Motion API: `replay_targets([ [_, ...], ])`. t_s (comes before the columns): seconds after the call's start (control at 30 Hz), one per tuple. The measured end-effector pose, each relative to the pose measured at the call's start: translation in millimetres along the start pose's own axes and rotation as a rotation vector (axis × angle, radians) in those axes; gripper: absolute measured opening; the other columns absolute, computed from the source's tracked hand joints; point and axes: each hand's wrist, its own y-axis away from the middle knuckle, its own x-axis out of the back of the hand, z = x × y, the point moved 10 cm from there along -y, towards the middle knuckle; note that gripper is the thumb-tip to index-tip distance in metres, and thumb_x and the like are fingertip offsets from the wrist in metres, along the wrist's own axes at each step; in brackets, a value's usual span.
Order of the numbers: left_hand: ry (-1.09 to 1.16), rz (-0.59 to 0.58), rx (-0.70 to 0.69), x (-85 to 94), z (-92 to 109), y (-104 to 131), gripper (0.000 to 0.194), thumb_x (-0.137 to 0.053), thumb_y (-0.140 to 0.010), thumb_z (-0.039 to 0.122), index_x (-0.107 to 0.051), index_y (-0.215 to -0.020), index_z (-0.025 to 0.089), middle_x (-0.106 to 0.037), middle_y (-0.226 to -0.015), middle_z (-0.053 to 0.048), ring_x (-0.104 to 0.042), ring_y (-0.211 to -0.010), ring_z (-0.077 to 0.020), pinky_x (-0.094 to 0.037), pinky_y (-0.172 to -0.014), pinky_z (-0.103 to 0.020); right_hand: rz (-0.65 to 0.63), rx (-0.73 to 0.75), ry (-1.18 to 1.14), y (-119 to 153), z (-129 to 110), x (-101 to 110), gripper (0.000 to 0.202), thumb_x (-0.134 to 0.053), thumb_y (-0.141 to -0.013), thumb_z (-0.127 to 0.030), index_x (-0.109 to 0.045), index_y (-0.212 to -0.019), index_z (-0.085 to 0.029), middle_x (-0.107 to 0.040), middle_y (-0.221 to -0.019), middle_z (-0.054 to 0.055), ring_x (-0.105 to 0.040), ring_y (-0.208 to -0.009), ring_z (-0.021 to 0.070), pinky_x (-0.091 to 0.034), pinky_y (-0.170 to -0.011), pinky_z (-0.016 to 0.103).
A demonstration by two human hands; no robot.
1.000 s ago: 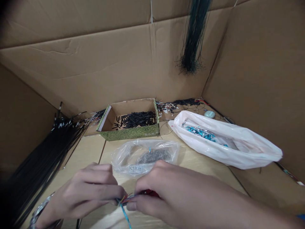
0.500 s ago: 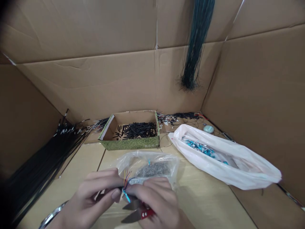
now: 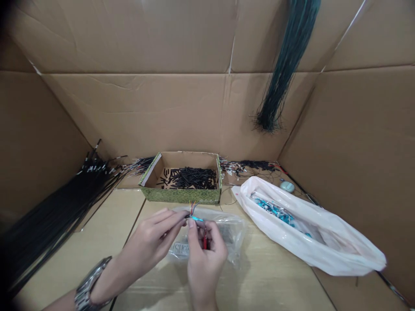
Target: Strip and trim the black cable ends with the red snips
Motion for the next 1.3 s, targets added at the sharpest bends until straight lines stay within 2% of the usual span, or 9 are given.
replay_targets([
  [0.1, -0.016, -0.092, 0.082, -1.4, -13, 0, 0.024, -0.046, -0.102, 0.015, -0.066, -0.115, 0.016, -0.071, -0.093, -0.007, -0.064, -0.085, -0.0211, -0.050, -0.076, -0.032, -0.173, 0.389, 0.210, 2, -29, 2, 0.009, -0.066, -0.090, -0.019, -0.071, -0.097, -0.018, -0.078, -0.083, 0.005, -0.071, -0.064, 0.0170, -0.056, -0.061, 0.023],
  [0.23, 0.031, -0.223, 0.139, -5.9, -19, 4, 0.023, -0.044, -0.102, 0.013, -0.066, -0.103, 0.017, -0.070, -0.089, -0.003, -0.064, -0.076, -0.0176, -0.046, -0.068, -0.029, -0.473, 0.879, 0.530, 14, -57, 5, 0.037, -0.056, -0.093, -0.009, -0.060, -0.129, -0.016, -0.079, -0.093, 0.008, -0.074, -0.072, 0.0191, -0.056, -0.069, 0.026],
  [0.47, -0.024, -0.284, 0.109, -17.5, -13, 9, 0.023, -0.044, -0.102, 0.017, -0.063, -0.088, 0.019, -0.066, -0.080, -0.001, -0.062, -0.073, -0.0183, -0.044, -0.067, -0.030, -0.872, 1.061, 0.898, 15, -61, -27, 0.026, -0.047, -0.092, -0.007, -0.065, -0.110, -0.009, -0.073, -0.078, 0.007, -0.069, -0.061, 0.0232, -0.047, -0.053, 0.032],
  [0.57, -0.019, -0.289, 0.071, -19.4, -9, 11, 0.020, -0.047, -0.100, 0.014, -0.064, -0.091, 0.018, -0.067, -0.081, -0.002, -0.063, -0.074, -0.0186, -0.044, -0.066, -0.030, -0.974, 0.857, 0.881, 7, -58, -35, 0.022, -0.053, -0.086, -0.007, -0.068, -0.102, -0.013, -0.072, -0.079, 0.005, -0.068, -0.063, 0.0228, -0.045, -0.055, 0.031],
  [0.67, 0.000, -0.277, 0.019, -16.2, -5, 11, 0.020, -0.047, -0.100, 0.016, -0.067, -0.098, 0.017, -0.069, -0.085, -0.004, -0.065, -0.076, -0.0196, -0.046, -0.067, -0.030, -1.036, 0.411, 0.707, -16, -44, -32, 0.015, -0.056, -0.086, -0.011, -0.068, -0.084, -0.019, -0.067, -0.074, 0.001, -0.062, -0.068, 0.0190, -0.044, -0.062, 0.029],
  [0.83, 0.081, -0.232, -0.153, -8.0, 13, 12, 0.026, -0.043, -0.103, 0.016, -0.067, -0.114, 0.016, -0.070, -0.089, -0.006, -0.066, -0.078, -0.0192, -0.049, -0.068, -0.030, -1.138, -0.422, 0.058, -18, -1, -29, 0.026, -0.068, -0.087, -0.042, -0.063, -0.075, -0.019, -0.036, -0.051, -0.010, -0.027, -0.044, 0.0077, -0.020, -0.042, 0.022],
  [0.9, 0.077, -0.156, -0.193, -2.2, 17, 12, 0.027, -0.043, -0.104, 0.016, -0.065, -0.120, 0.014, -0.071, -0.088, -0.007, -0.067, -0.078, -0.0199, -0.050, -0.067, -0.030, -1.096, -0.596, -0.166, -13, 9, -32, 0.029, -0.075, -0.081, -0.044, -0.062, -0.077, -0.019, -0.029, -0.049, -0.012, -0.017, -0.042, 0.0058, -0.014, -0.040, 0.021],
  [1.1, 0.078, 0.032, -0.164, 7.9, 11, 11, 0.024, -0.044, -0.103, 0.017, -0.065, -0.116, 0.015, -0.074, -0.092, -0.008, -0.070, -0.077, -0.0200, -0.053, -0.067, -0.030, -0.931, -0.493, -0.419, -13, 15, -48, 0.030, -0.079, -0.080, -0.043, -0.064, -0.081, -0.018, -0.032, -0.049, -0.012, -0.018, -0.040, 0.0034, -0.016, -0.039, 0.019],
  [1.3, 0.117, 0.020, -0.090, 5.0, 6, 10, 0.022, -0.045, -0.103, 0.019, -0.067, -0.108, 0.017, -0.074, -0.086, -0.005, -0.070, -0.073, -0.0186, -0.052, -0.065, -0.029, -0.854, -0.407, -0.372, -18, 20, -50, 0.035, -0.078, -0.079, -0.049, -0.060, -0.076, -0.019, -0.030, -0.049, -0.012, -0.018, -0.040, 0.0038, -0.017, -0.038, 0.018],
])
